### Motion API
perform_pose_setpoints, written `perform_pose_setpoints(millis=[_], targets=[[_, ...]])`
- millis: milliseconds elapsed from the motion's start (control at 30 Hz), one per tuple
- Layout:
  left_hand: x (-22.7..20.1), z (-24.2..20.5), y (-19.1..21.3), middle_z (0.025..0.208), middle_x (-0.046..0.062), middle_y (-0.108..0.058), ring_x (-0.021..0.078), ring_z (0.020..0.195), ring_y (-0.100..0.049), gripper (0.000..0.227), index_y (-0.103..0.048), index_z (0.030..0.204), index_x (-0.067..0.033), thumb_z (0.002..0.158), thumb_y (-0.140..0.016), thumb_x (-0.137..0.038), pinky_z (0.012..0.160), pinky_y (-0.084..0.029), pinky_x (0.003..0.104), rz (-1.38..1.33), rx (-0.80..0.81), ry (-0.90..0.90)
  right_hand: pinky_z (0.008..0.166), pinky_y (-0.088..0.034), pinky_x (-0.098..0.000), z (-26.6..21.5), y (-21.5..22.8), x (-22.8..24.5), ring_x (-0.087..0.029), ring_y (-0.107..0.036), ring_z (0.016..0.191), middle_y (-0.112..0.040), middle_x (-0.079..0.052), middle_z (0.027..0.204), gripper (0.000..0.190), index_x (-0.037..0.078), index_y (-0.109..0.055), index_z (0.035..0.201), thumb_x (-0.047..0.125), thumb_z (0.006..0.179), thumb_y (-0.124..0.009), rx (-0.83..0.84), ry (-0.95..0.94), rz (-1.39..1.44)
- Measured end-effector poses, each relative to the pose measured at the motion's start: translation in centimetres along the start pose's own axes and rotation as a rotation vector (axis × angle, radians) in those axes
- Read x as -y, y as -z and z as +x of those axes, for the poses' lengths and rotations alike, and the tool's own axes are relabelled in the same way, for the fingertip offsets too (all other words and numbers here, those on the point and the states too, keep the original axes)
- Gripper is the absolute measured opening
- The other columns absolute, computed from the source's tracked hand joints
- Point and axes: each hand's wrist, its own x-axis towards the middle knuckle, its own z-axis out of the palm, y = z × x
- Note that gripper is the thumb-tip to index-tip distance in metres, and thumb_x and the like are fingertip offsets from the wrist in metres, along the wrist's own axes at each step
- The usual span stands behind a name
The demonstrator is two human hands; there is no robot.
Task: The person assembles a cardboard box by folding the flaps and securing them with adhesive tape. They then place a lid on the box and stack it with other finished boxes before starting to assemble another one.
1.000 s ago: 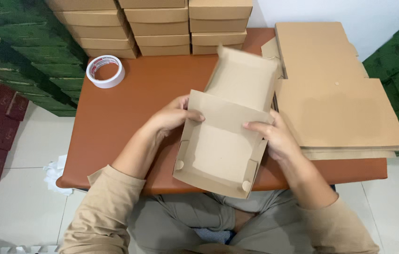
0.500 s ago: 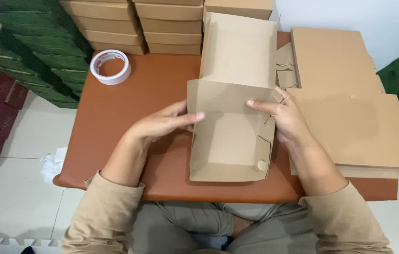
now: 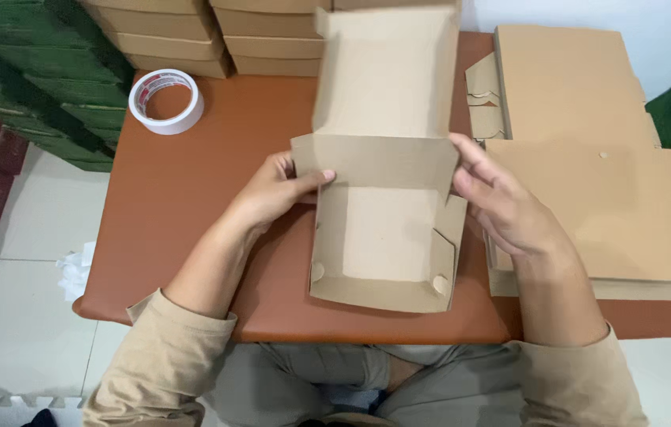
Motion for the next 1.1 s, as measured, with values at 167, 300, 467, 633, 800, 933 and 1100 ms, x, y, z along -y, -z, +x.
perform_pose_setpoints(millis=[167,300,467,633,800,933,1100], targets=[[-2.0,-1.2,1.1,0.106,0.007,-0.071,0.0171,0.092,-0.068,0.03,-0.07,0.116,-0.0048,0.095,-0.068,-0.026,0.082,-0.06,0.035,0.03,0.079,-0.088,0.095,-0.054,-0.0325,0.6,1.3,-1.7,-0.016,-0.063,0.109,-0.064,-0.005,0.122,0.042,0.007,-0.059,0.138,0.029,0.103,-0.053,-0.139,-0.06,-0.061],[-2.2,-1.7,1.9,0.1,-0.002,-0.069,0.007,0.081,-0.064,0.039,-0.068,0.128,-0.0086,0.101,-0.058,-0.035,0.062,-0.053,0.015,0.027,0.068,-0.037,0.066,-0.047,-0.0182,2.3,5.0,-4.6,-0.007,-0.051,0.074,-0.052,0.002,0.088,0.039,0.007,-0.062,0.138,0.03,0.107,-0.054,-0.063,-0.015,-0.118],[1.9,1.6,3.0,0.098,0.006,-0.067,0.0104,0.077,-0.068,0.046,-0.064,0.131,-0.0047,0.099,-0.062,-0.039,0.049,-0.052,0.013,-0.099,0.131,-0.036,0.076,-0.058,-0.0243,2.3,3.8,-4.3,-0.011,-0.063,0.078,-0.059,-0.001,0.085,0.035,0.003,-0.065,0.131,0.025,0.104,-0.059,-0.075,-0.025,-0.113],[1.1,1.2,2.0,0.097,0.002,-0.063,0.0148,0.084,-0.074,0.038,-0.066,0.119,-0.0043,0.097,-0.067,-0.035,0.058,-0.063,0.019,-0.175,0.046,0.011,0.076,-0.058,-0.0268,1.9,3.0,-3.8,-0.016,-0.067,0.08,-0.065,-0.007,0.087,0.026,0.002,-0.068,0.121,0.022,0.104,-0.061,-0.082,-0.026,-0.152],[-1.9,-1.4,1.0,0.129,0.02,-0.059,0.0251,0.105,-0.071,0.074,-0.044,0.145,0.0083,0.095,-0.062,-0.043,0.076,-0.065,0.031,0.016,0.115,-0.036,0.077,-0.054,-0.0251,2.0,2.8,-3.5,-0.014,-0.065,0.081,-0.067,-0.004,0.088,0.02,0.005,-0.07,0.117,0.016,0.102,-0.062,-0.024,0.012,-0.258],[-0.6,-1.2,1.2,0.136,0.026,-0.046,0.0245,0.113,-0.061,0.103,-0.014,0.155,0.0121,0.087,-0.079,-0.03,0.088,-0.059,0.029,0.257,0.209,-0.162,0.082,-0.053,-0.0309,2.7,3.5,-5.1,-0.016,-0.063,0.082,-0.065,-0.005,0.09,0.017,0.005,-0.069,0.115,0.012,0.101,-0.062,0.006,0.066,-0.326],[2.1,-0.9,2.5,0.131,0.012,-0.053,0.0128,0.1,-0.061,0.078,-0.028,0.156,-0.0003,0.086,-0.063,-0.006,0.077,-0.056,0.02,0.283,0.127,-0.091,0.082,-0.055,-0.0313,2.5,2.8,-4.1,-0.016,-0.066,0.077,-0.068,-0.007,0.087,0.014,0.005,-0.069,0.107,0.014,0.104,-0.059,0.01,0.083,-0.337]])
